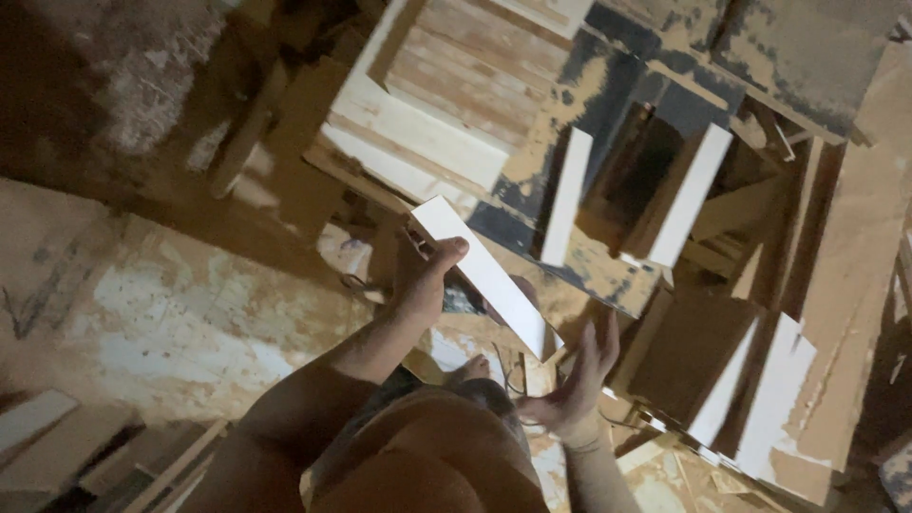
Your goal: The person stacks thin wooden planks on a table saw, arranging them into a neat pile. They pick up individual planks from the floor and the table surface, aligning them carefully with the existing stack.
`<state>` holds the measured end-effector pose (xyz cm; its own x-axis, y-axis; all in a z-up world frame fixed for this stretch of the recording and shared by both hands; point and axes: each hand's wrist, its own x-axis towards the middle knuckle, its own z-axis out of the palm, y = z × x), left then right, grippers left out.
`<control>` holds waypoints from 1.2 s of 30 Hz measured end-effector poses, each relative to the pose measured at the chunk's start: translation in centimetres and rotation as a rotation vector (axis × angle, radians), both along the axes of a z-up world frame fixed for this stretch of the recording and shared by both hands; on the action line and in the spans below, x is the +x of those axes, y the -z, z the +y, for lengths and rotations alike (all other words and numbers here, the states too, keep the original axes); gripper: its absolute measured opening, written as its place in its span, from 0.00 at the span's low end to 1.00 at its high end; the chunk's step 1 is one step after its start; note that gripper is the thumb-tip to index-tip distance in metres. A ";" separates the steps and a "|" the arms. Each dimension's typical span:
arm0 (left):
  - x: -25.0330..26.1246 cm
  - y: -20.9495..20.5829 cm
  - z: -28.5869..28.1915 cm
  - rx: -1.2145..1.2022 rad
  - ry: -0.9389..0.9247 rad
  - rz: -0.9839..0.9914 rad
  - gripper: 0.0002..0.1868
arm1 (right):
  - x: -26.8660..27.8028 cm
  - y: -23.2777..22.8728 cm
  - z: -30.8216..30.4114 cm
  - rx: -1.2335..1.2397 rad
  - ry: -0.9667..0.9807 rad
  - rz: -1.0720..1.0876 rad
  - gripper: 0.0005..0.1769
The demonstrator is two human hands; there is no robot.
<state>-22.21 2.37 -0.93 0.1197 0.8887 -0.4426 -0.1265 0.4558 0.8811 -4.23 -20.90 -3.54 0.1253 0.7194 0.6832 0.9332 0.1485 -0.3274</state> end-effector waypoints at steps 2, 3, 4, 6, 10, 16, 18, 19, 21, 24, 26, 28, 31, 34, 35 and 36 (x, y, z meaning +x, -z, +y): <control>-2.1 0.8 2.4 0.181 -0.015 -0.198 0.55 | 0.6 -1.9 3.4 -0.264 -0.348 0.953 0.66; -3.0 -1.2 3.0 0.173 -0.015 -0.205 0.55 | -0.4 -4.0 4.9 -0.271 -0.342 0.948 0.66; -4.0 -3.0 3.7 0.109 0.036 -0.105 0.59 | -1.4 -6.1 6.4 -0.327 -0.232 0.498 0.67; -4.6 -2.2 5.7 0.050 0.084 -0.012 0.64 | -4.1 -7.6 9.4 -0.370 -0.125 0.038 0.68; -3.8 5.5 7.8 -0.081 0.012 -0.252 0.32 | -10.3 -3.4 12.9 -0.355 0.158 -0.593 0.39; -6.2 -3.4 12.6 -0.441 0.016 -0.136 0.70 | -11.0 2.0 18.1 -0.222 0.404 -0.852 0.30; -5.7 -4.6 13.1 -0.503 0.051 -0.173 0.71 | -10.0 2.7 19.5 -0.205 0.400 -0.878 0.30; -5.3 -4.0 13.2 -0.478 -0.028 -0.202 0.68 | -9.1 2.3 20.5 -0.165 0.358 -0.863 0.31; -4.8 -4.8 13.4 -0.456 -0.104 -0.231 0.66 | -7.2 2.7 21.8 -0.127 0.318 -0.849 0.33; -5.0 -6.0 13.4 -0.356 0.004 -0.346 0.59 | -5.7 1.8 23.5 -0.099 0.309 -0.817 0.36; -5.5 -2.7 13.2 -0.323 -0.136 -0.351 0.71 | -6.5 -3.3 25.2 -0.553 0.343 -0.574 0.41; -4.4 2.4 13.3 -0.368 -0.010 -0.355 0.62 | -3.8 -3.5 27.7 -0.650 0.242 -0.488 0.63; -1.9 6.0 14.0 -0.413 0.082 -0.392 0.51 | -1.5 -3.0 30.5 -0.762 0.085 -0.329 0.80; 0.0 7.9 15.2 -0.419 0.043 -0.406 0.44 | -2.9 -5.6 33.0 -0.819 0.045 -0.213 0.79; 0.3 8.6 15.4 -0.423 0.021 -0.393 0.41 | -4.0 -7.0 33.8 -0.852 0.045 -0.177 0.84; 0.8 9.5 15.5 -0.424 0.013 -0.392 0.41 | -3.6 -7.0 34.1 -0.855 0.037 -0.177 0.84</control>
